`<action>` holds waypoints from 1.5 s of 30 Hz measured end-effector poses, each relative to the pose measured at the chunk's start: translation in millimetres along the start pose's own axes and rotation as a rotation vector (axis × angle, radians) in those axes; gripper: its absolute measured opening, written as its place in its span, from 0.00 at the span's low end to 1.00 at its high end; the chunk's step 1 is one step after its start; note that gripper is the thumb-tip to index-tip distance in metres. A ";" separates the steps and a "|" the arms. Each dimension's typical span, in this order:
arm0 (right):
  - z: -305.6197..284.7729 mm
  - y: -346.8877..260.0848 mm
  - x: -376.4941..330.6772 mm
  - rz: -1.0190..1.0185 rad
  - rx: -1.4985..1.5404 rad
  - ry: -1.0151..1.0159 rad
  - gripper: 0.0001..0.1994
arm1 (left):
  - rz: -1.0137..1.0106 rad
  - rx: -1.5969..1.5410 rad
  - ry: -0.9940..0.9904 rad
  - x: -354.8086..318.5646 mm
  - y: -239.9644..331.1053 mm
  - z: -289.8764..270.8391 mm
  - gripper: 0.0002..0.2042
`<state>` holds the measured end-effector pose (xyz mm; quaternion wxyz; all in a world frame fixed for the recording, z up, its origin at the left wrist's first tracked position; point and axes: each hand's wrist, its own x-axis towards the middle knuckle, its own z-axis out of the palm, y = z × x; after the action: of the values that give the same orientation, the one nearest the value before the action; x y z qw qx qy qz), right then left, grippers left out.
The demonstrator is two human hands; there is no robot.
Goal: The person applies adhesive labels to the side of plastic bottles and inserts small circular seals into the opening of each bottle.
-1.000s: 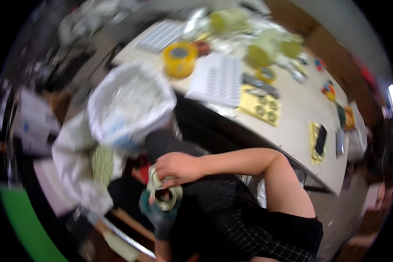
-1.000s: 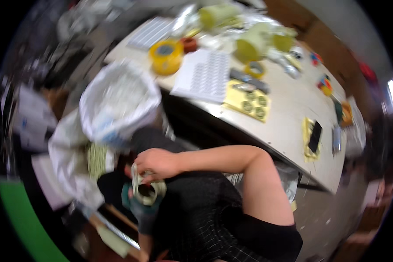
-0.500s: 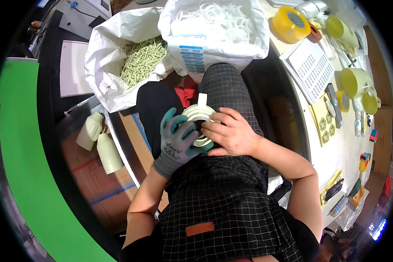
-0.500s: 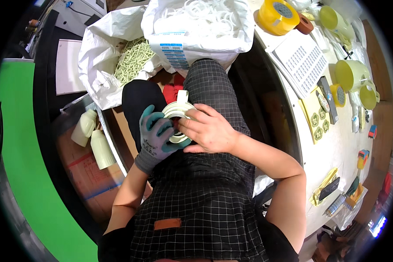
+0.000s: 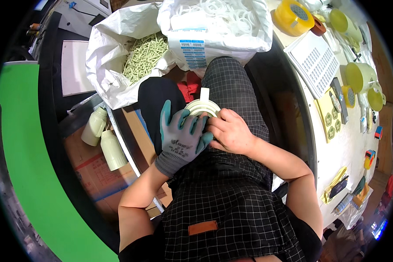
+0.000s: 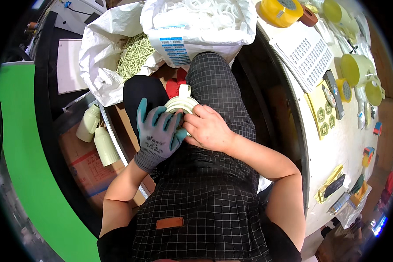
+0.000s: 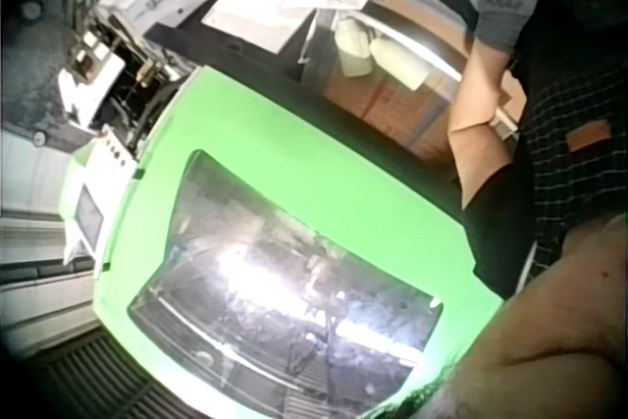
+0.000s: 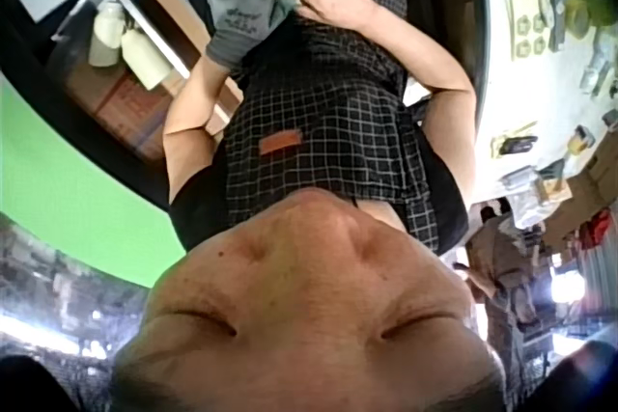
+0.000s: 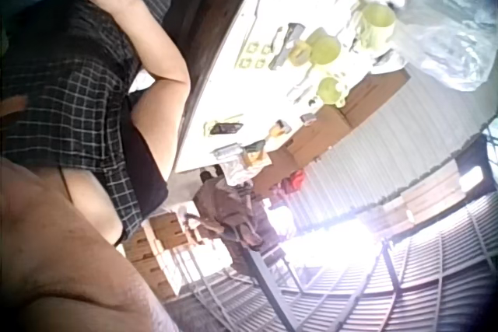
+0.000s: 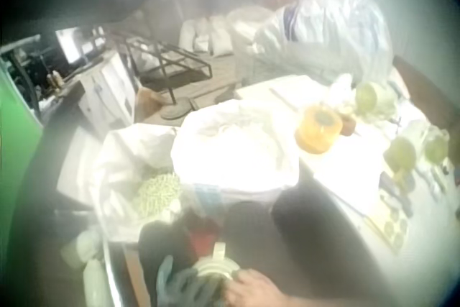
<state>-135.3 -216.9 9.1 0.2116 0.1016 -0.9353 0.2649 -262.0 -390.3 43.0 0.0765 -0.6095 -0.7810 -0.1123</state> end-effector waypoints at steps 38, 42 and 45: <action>-77.4 -31.0 -71.3 0.671 0.301 -0.129 0.49 | -0.535 -1.024 0.402 116.5 -122.8 58.7 0.37; -77.7 -31.1 -57.0 0.595 0.138 -0.218 0.52 | -0.762 -1.050 0.194 143.6 -177.4 98.6 0.48; -72.3 -31.7 -60.5 0.626 0.159 -0.193 0.50 | -0.625 -1.279 0.209 149.9 -170.3 93.3 0.44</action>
<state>-47.1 -199.8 51.9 0.0217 -0.1496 -0.9132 0.3784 -462.2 -264.6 -22.4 -0.2570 -0.2691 -0.6888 -0.6222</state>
